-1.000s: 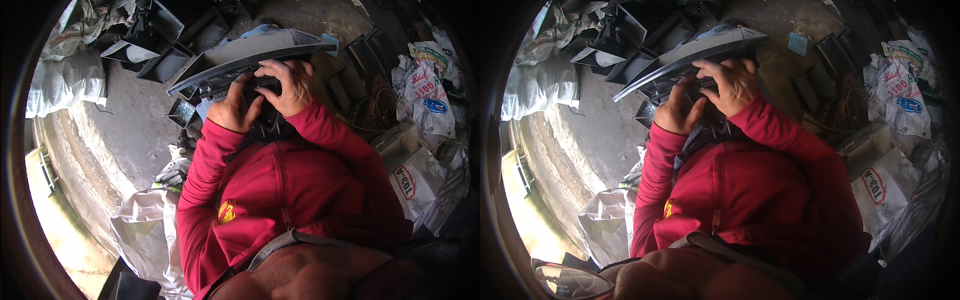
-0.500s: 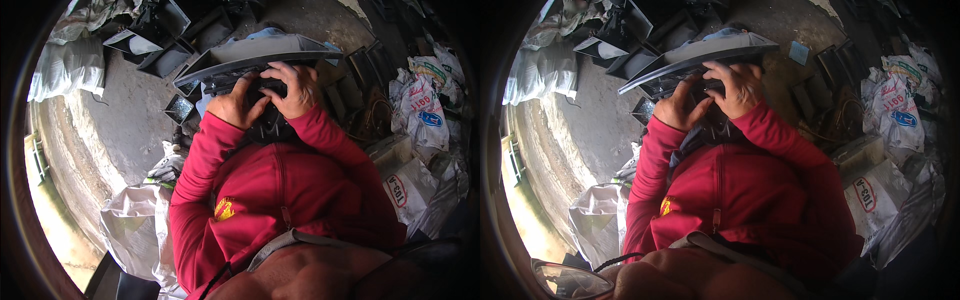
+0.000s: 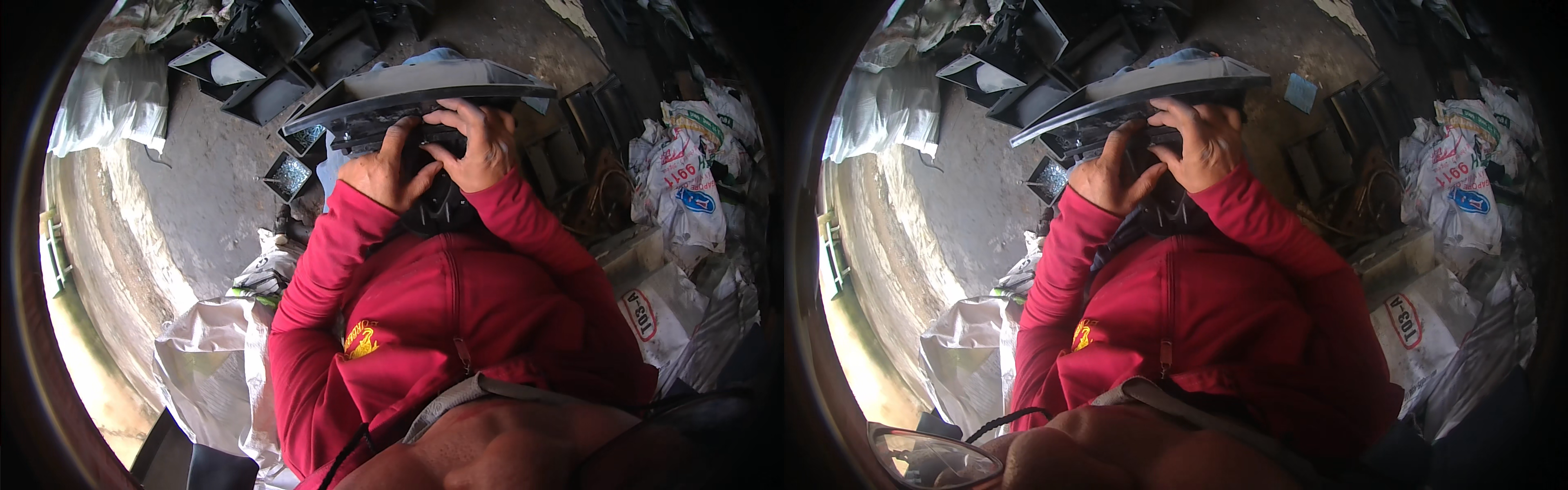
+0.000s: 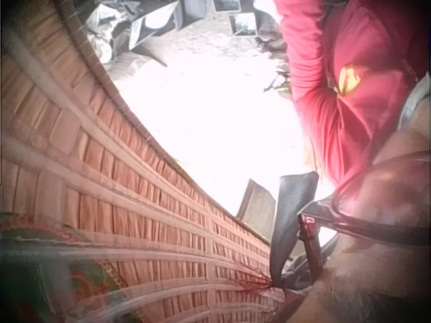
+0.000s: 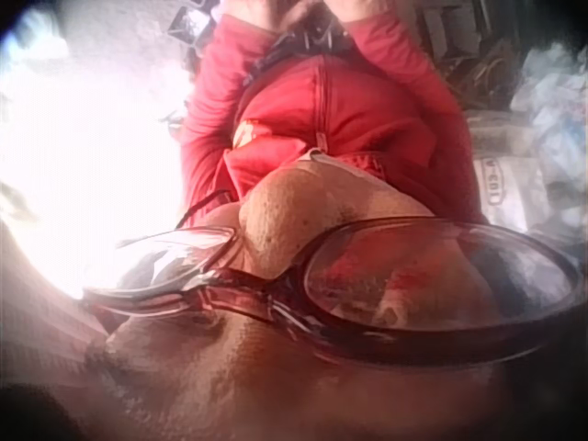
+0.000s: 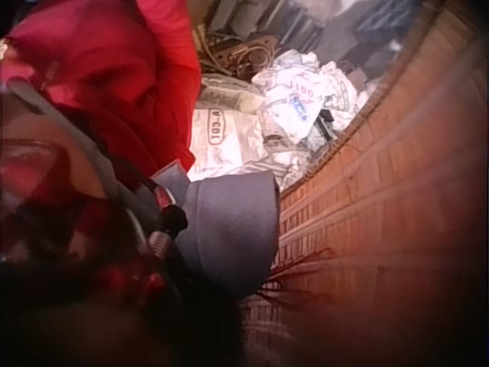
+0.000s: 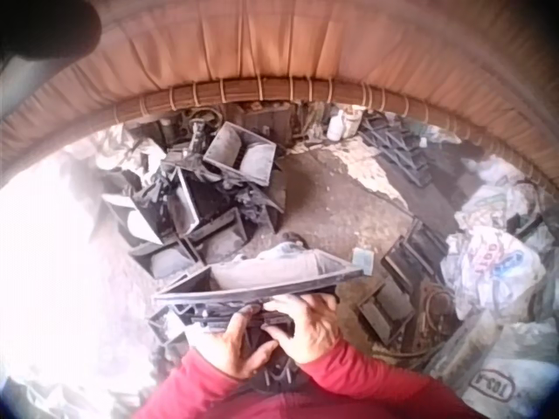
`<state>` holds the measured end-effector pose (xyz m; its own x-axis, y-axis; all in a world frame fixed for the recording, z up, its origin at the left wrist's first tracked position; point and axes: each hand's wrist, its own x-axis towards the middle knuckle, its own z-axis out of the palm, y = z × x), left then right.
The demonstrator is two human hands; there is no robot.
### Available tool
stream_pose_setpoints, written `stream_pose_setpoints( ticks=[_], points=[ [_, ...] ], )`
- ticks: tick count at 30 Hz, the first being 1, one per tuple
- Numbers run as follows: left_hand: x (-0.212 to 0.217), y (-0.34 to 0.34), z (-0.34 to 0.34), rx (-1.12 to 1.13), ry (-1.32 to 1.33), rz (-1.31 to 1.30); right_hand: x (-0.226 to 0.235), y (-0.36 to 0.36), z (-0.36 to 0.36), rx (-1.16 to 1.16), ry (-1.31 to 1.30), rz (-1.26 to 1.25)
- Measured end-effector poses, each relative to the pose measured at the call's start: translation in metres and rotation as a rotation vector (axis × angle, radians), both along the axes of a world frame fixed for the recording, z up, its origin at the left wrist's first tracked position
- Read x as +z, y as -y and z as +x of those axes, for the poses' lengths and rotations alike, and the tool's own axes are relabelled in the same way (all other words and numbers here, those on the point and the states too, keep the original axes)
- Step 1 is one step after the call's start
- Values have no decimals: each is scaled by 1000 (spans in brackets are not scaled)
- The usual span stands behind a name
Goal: The person assembles a metal component by inserting bolts and tightening them with a wrench. They reposition the part multiple times to access different fasteners and continue tightening until the assembly appears secure.
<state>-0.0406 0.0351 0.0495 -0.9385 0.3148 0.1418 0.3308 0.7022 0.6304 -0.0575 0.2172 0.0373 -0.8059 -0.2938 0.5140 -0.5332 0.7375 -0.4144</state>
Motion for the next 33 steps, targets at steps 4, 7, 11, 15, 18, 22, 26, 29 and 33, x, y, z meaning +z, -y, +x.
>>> stream_pose_setpoints(
  ticks=[4, 7, 11, 15, 18, 22, 26, 29, 33],
  points=[
    [-5, -1, 3, 11, -30, 66, -1, 0, 2, 1, 20, 9],
    [-2, -1, 3, -9, -54, 22, -1, -1, 2, -4, 27, -10],
    [1, 3, 1, -2, 83, 77, 0, 0, 2, -11, 17, -23],
    [-3, 3, -1, -9, -31, 64, -4, -1, 0, -19, 4, -26],
    [1, -1, 4, -16, -66, 23, -5, 1, 3, -29, 6, -35],
    [-2, 2, -2, -9, -131, 42, -1, 2, 1, -39, 11, -83],
    [-3, 4, -4, -36, -217, -83, 0, 0, 3, -26, 31, -49],
    [-10, 4, -8, -23, -244, -56, -3, -1, 3, -29, 24, -40],
    [2, 0, -5, 5, -162, -42, -5, 0, 2, -39, 10, -132]
  ],
)
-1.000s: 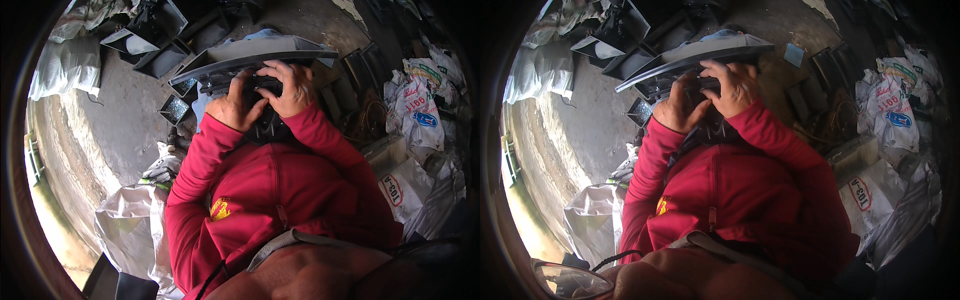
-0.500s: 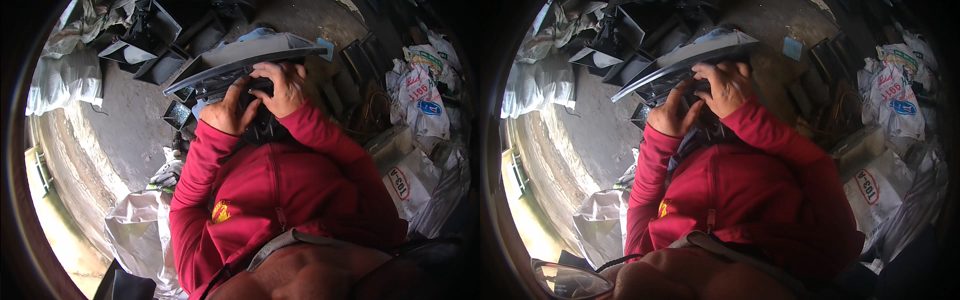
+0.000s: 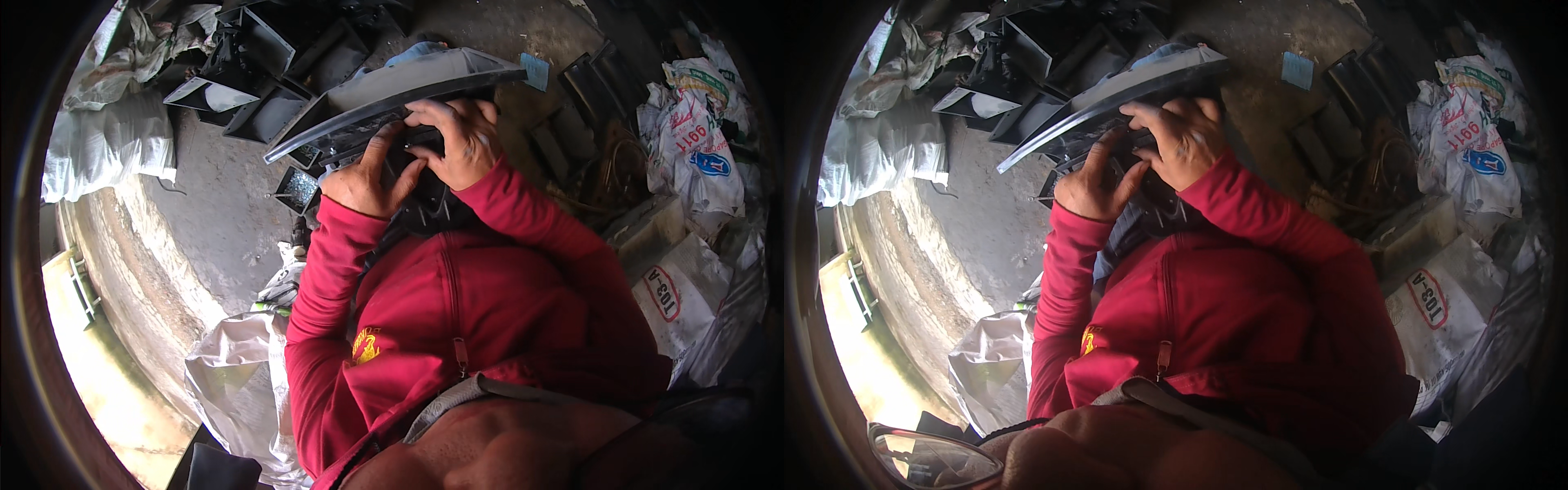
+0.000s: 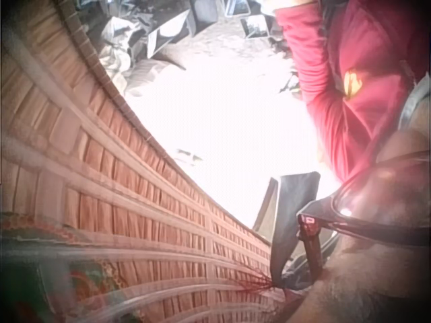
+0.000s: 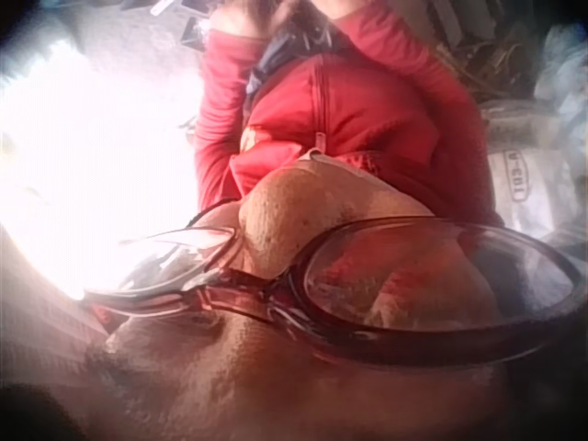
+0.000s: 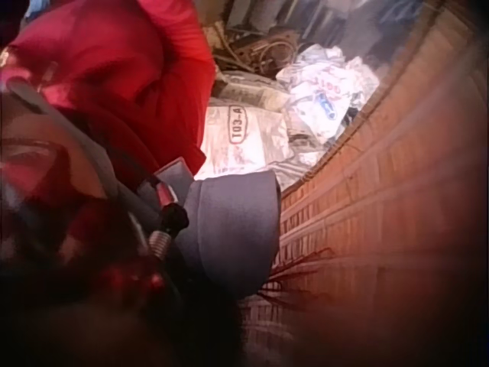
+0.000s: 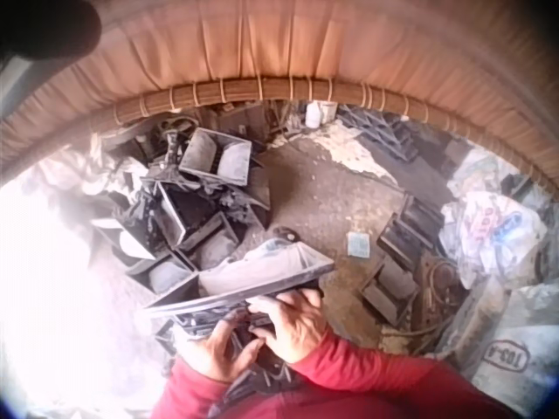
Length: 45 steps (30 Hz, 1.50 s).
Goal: The person assembles a metal component by inserting bolts and tightening them with a wrench. They reposition the part multiple times to access different fasteners and continue tightening until the assembly appears secure.
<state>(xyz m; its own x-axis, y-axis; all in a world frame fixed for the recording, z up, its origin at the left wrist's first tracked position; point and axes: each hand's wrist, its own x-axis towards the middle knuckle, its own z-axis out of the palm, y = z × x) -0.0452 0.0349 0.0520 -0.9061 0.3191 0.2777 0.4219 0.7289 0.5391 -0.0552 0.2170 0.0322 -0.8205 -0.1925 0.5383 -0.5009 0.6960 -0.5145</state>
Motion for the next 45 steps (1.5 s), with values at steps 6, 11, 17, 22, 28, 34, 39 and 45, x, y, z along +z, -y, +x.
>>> stream_pose_setpoints(
  ticks=[6, 11, 17, 22, 28, 34, 39, 45],
  points=[
    [-5, 2, -5, -12, -72, -55, 1, 1, -2, -1, -22, 3],
    [-3, 5, -1, 12, 26, -134, 0, 2, 0, 5, -25, 6],
    [-6, 3, -4, -37, -125, -86, 0, 0, -2, 8, -27, -19],
    [9, 1, -3, -1, -48, -71, -3, 0, -1, -8, -35, -20],
    [0, 1, -8, -44, -183, -78, -2, 1, -1, -9, -39, -33],
    [5, 7, -6, 23, -59, -194, -1, 1, 0, -1, -25, -26],
    [1, 7, -7, -26, -151, -191, 1, 0, 0, 4, -11, -10],
    [3, 2, -11, -36, -172, -145, -4, -1, -2, -8, -55, -5]
  ],
)
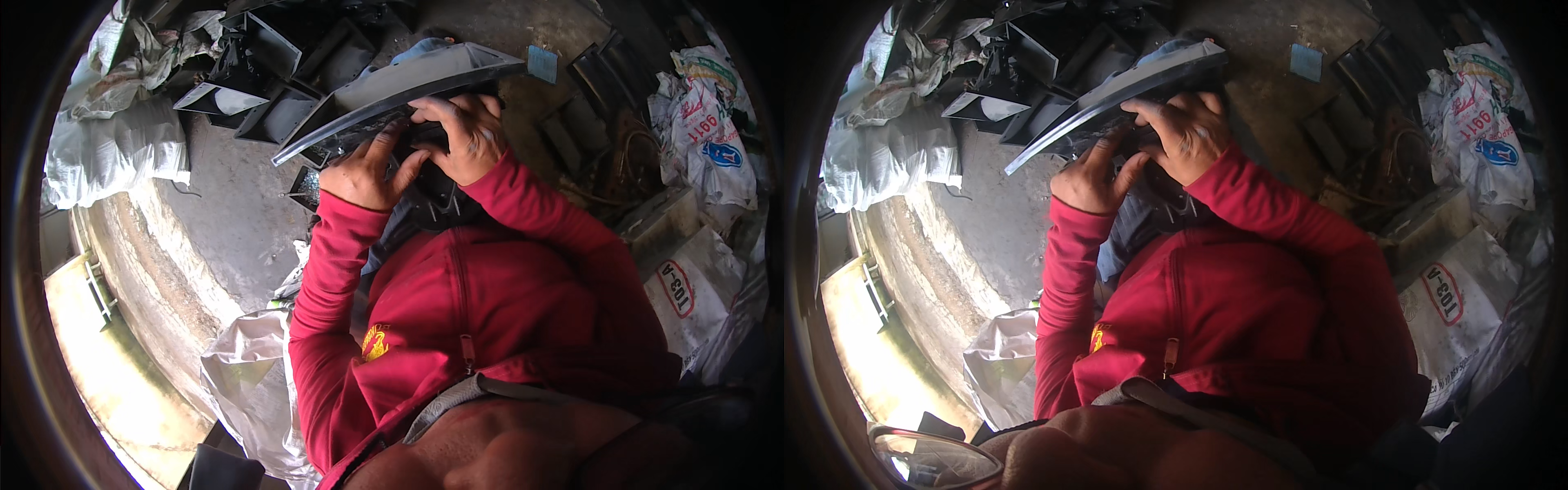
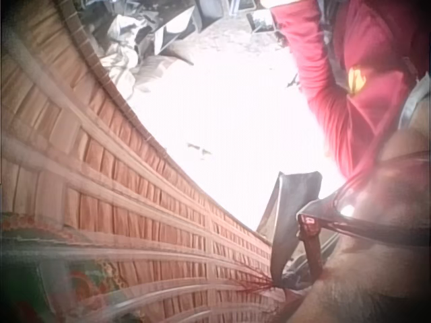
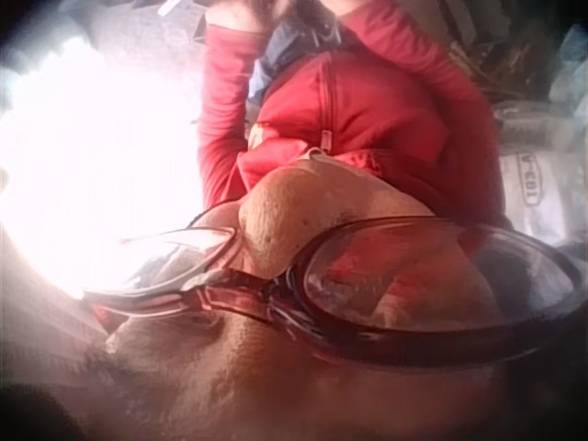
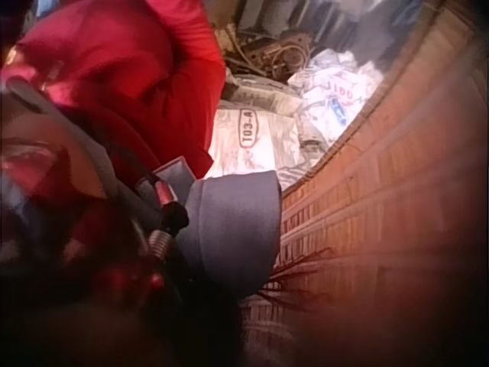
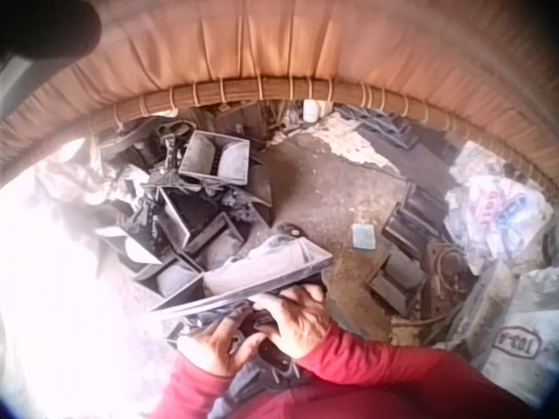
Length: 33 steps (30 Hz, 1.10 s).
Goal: The person assembles a metal component by inserting bolts and tightening them with a wrench. They reposition the part multiple times to access different fasteners and continue tightening until the assembly appears secure.
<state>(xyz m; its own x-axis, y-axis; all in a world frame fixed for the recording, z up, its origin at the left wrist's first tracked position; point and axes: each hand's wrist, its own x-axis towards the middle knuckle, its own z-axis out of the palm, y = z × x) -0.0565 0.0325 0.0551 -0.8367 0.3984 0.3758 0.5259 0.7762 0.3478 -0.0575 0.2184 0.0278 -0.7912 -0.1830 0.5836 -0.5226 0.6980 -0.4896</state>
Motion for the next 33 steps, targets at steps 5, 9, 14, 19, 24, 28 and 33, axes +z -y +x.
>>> stream_pose_setpoints(
  ticks=[5, 9, 14, 19, 24, 28, 33],
  points=[
    [-1, 3, 2, 16, 64, 18, 1, 2, 1, -4, 10, -6],
    [0, 0, 3, -2, 37, -21, 0, 2, 1, -8, 20, -8],
    [10, -2, 2, 0, 78, 45, 0, 1, 1, 3, 32, -2],
    [4, 6, 0, 24, 40, -74, 0, 2, 1, 4, 31, -26],
    [9, 6, 2, 41, 91, -139, -1, 1, 1, -20, 36, 15],
    [11, 4, -2, 27, -31, -1, 1, 4, 1, -19, 34, -22],
    [7, 4, -3, 128, -89, -194, 2, 0, -1, -23, 11, -21]
  ],
)
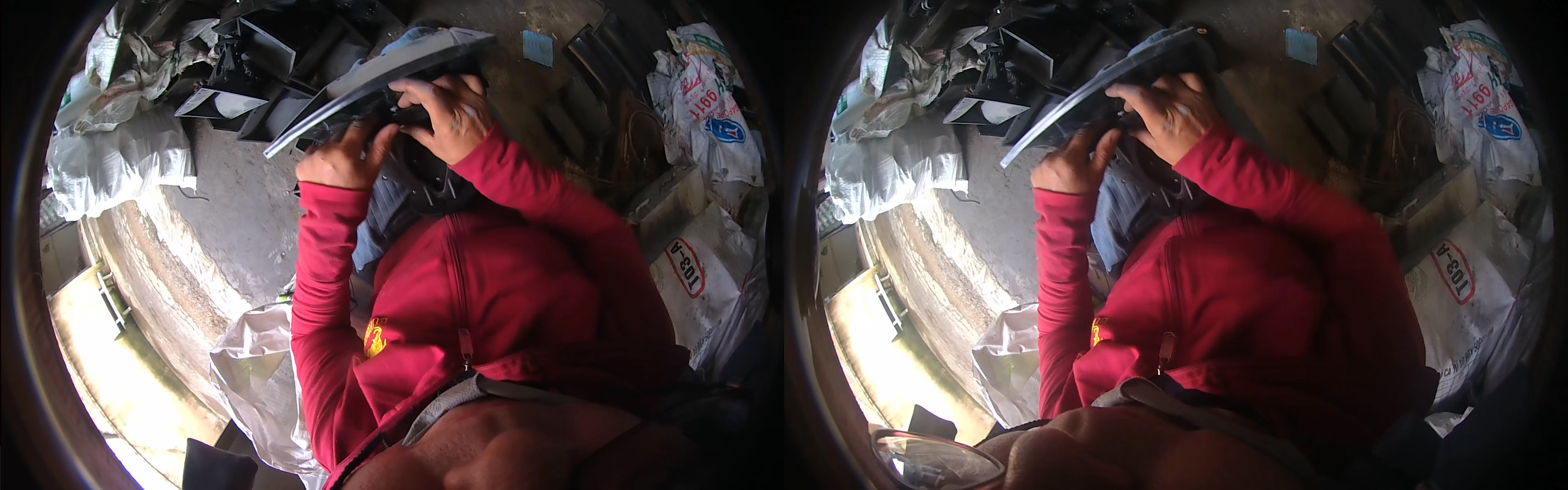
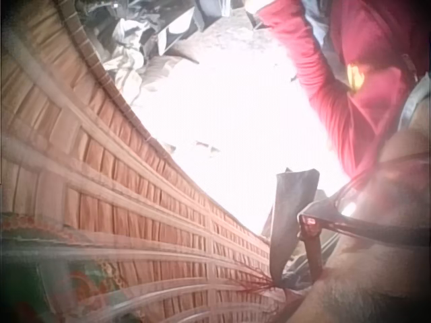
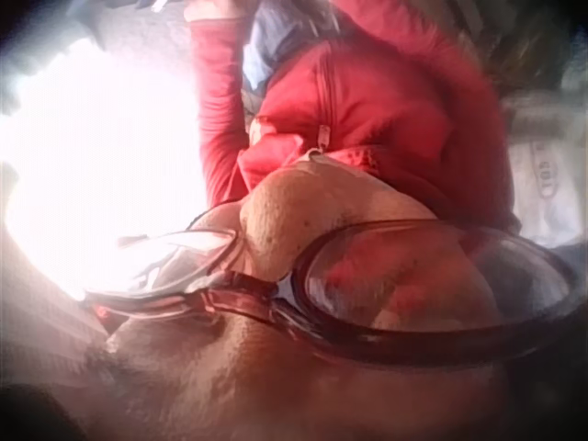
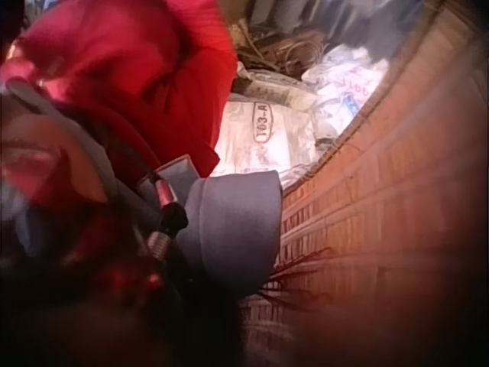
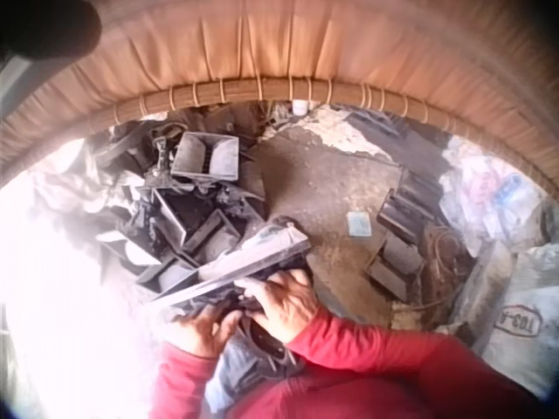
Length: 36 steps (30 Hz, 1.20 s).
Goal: The person assembles a metal component by inserting bolts and tightening them with a wrench. They reposition the part multiple times to access different fasteners and continue tightening until the assembly appears secure.
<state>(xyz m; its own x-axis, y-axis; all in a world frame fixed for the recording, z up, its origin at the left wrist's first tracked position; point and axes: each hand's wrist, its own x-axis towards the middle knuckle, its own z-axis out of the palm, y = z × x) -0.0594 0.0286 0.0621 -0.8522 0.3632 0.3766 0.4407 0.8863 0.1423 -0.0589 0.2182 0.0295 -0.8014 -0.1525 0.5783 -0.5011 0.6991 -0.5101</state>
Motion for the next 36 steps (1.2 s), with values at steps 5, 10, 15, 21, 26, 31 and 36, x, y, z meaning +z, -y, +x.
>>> stream_pose_setpoints(
  ticks=[5, 10, 15, 21, 26, 31, 36],
  points=[
    [25, -6, 21, -216, 251, 283, -3, 1, -2, 1, 37, 49],
    [-2, -20, 63, -540, 545, 148, -4, 2, -6, -2, -44, 80],
    [-34, -82, 69, -518, 473, -373, -5, 3, -5, 21, -117, 207],
    [-83, -145, 68, -492, 644, -409, -13, -15, -1, 74, -112, 170],
    [-126, -156, 71, -451, 358, -128, -3, -12, -3, 112, -114, 135],
    [-85, -135, 76, -620, 541, -290, -3, -7, -4, 98, -79, 120],
    [-16, -68, 73, -928, 498, 460, 1, -5, -2, 75, -79, 161]
  ],
)
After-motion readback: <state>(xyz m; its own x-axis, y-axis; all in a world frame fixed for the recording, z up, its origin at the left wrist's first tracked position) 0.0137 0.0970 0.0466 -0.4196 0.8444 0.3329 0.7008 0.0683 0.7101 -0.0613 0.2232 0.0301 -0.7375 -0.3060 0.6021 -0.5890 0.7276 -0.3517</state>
